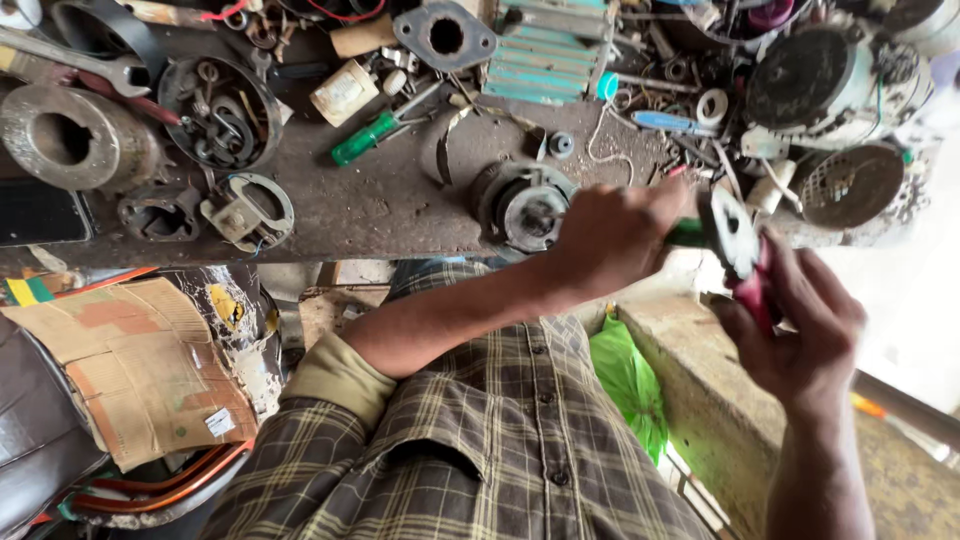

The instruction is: The person sits with a mechanical part on their lap and uses a screwdriver and hammer to adjust internal components. They then move to a workbench, using pliers and a screwdriver to continue manipulating the part.

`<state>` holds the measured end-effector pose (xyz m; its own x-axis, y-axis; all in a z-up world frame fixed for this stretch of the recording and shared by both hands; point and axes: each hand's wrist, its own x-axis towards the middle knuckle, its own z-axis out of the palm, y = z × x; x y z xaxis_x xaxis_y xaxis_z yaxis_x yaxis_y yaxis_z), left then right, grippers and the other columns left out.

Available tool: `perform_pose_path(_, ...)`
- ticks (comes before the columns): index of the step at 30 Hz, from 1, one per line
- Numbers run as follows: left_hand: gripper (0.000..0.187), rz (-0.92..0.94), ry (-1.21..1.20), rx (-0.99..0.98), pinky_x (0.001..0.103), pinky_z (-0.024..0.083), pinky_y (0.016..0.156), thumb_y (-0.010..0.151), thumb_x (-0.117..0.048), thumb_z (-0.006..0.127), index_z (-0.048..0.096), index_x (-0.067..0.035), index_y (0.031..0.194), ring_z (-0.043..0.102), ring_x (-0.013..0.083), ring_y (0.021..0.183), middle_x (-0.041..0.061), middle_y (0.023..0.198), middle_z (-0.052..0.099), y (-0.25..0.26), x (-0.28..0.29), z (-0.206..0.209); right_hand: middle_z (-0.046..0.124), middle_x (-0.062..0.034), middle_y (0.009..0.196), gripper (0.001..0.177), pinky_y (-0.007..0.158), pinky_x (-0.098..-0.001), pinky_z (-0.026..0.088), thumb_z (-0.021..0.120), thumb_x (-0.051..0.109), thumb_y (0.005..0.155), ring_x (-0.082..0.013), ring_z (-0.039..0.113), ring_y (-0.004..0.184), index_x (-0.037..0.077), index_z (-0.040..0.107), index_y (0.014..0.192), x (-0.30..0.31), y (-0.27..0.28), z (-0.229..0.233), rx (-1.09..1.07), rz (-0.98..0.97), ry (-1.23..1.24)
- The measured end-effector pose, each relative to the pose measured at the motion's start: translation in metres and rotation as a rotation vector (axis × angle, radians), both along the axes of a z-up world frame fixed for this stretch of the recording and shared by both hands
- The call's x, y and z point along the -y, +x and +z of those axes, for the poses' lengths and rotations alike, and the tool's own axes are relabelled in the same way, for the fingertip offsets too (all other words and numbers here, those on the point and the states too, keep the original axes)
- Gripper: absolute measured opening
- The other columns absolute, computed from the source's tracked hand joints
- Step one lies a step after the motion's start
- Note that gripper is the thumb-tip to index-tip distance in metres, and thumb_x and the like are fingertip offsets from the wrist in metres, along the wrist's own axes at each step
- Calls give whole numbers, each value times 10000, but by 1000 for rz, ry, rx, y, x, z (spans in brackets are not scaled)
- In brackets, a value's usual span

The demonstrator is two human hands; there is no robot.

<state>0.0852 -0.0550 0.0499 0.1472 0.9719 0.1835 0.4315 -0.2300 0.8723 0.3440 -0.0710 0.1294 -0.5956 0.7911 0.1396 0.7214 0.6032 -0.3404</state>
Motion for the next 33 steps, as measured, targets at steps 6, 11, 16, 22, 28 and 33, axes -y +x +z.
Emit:
perform_pose_path(6,324,169,219,28,345,428,388,874,-253,729,544,-40,1034,535,142,446,25,599,581,-2,5,-8,657,-139,972,470,625,-227,488,799,340,1081,-173,624,727,-63,616,1236,-2,10,1,-863,-253,-290)
perform_pose_path(11,164,128,251,33,305,385,345,1041,-218,664,555,-101,1004,499,77,449,-11,640,578,14,9,3,668,-157,945,581,621,-249,516,779,456,1066,-185,659,715,-79,578,1169,9,0,0,-826,-256,-183)
perform_pose_path(16,238,84,304,67,345,401,389,1014,-275,668,509,-106,959,502,99,498,-7,633,528,20,20,9,636,-137,808,610,553,-257,461,760,503,1038,-163,604,577,-82,608,1117,16,-20,4,-792,-304,-185)
perform_pose_path(22,162,121,248,138,303,408,345,1017,-172,688,541,-103,1028,517,77,471,-14,661,568,12,11,11,632,-112,809,615,564,-243,439,750,525,1066,-142,592,581,-73,608,1081,17,-26,7,-760,-292,-182)
perform_pose_path(28,257,248,206,244,309,522,471,1005,-140,693,453,-99,1089,652,173,663,45,845,625,-3,4,9,623,-100,803,610,554,-201,422,772,481,1069,-107,568,599,-106,620,1137,8,-37,15,-676,-267,-213)
perform_pose_path(33,324,246,162,227,355,516,506,939,-172,751,469,-98,1079,670,203,629,57,830,631,-10,0,13,590,-60,834,577,578,-179,398,773,454,1080,-80,534,633,-99,620,1140,-6,-54,29,-633,-203,-242)
